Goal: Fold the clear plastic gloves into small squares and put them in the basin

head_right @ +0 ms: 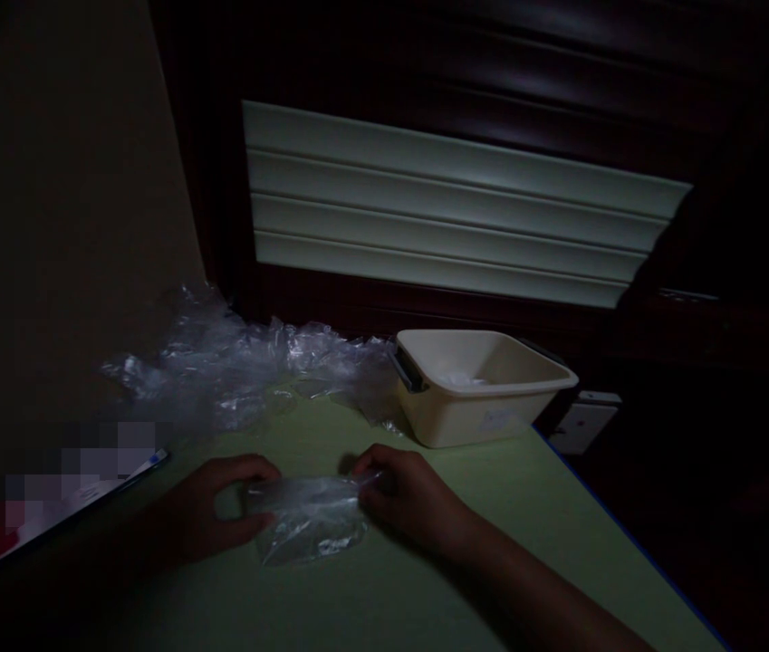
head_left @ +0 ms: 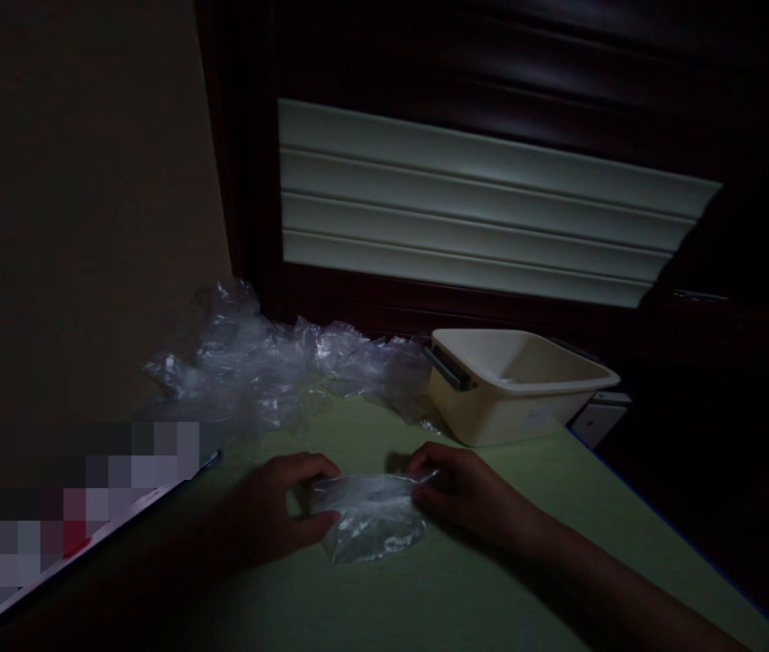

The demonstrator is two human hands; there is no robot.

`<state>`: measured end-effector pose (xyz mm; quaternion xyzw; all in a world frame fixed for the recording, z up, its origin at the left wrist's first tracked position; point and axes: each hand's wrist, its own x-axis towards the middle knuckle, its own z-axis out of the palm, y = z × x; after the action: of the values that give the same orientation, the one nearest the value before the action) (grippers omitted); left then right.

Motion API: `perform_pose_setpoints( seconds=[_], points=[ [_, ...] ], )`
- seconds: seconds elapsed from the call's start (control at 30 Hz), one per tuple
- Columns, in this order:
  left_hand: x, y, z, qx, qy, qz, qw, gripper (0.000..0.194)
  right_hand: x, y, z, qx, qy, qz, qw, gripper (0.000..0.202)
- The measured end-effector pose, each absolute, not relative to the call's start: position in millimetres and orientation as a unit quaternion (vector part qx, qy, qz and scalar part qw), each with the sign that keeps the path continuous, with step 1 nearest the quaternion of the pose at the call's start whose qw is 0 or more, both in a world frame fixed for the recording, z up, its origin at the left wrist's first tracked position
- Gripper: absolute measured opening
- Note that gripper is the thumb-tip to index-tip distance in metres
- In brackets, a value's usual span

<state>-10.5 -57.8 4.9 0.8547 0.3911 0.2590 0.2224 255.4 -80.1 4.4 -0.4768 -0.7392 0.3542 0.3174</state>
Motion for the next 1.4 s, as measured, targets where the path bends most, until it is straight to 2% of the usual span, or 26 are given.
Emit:
perform_pose_setpoints(
  seconds=[0.47, 0.8, 0.93, 1.1, 1.17, 1.3, 1.4],
  points=[
    [-11, -51, -11, 0.889, 0.321, 0.276, 0.177, 0.009, 255, -83, 6, -0.479, -0.742, 0.345, 0.317, 0.019],
    [-10, -52, -10, 0.907, 0.27, 0.289, 0.147, 0.012, 255, -84, 7, -0.458, -0.769, 0.315, 0.316, 0.02],
    [-7, -57, -6, 0.928, 0.236, 0.277, 0.078, 0.018, 257, -94, 19, -0.463, -0.8, 0.232, 0.303, 0.038],
    [-5, -62, -3, 0.947, 0.215, 0.235, -0.029, 0.02, 249, -115, 30, -0.441, -0.833, 0.035, 0.333, 0.044],
    [-4, -64, -2, 0.952, 0.207, 0.217, -0.063, 0.019, 240, -123, 28, -0.409, -0.86, 0.018, 0.304, 0.047],
    [-3, -67, 0, 0.95, 0.192, 0.223, -0.104, 0.02, 222, -128, 15, -0.377, -0.907, 0.086, 0.168, 0.065],
    [-3, -68, 2, 0.949, 0.183, 0.227, -0.119, 0.021, 219, -125, 5, -0.368, -0.912, 0.125, 0.132, 0.079]
  ],
)
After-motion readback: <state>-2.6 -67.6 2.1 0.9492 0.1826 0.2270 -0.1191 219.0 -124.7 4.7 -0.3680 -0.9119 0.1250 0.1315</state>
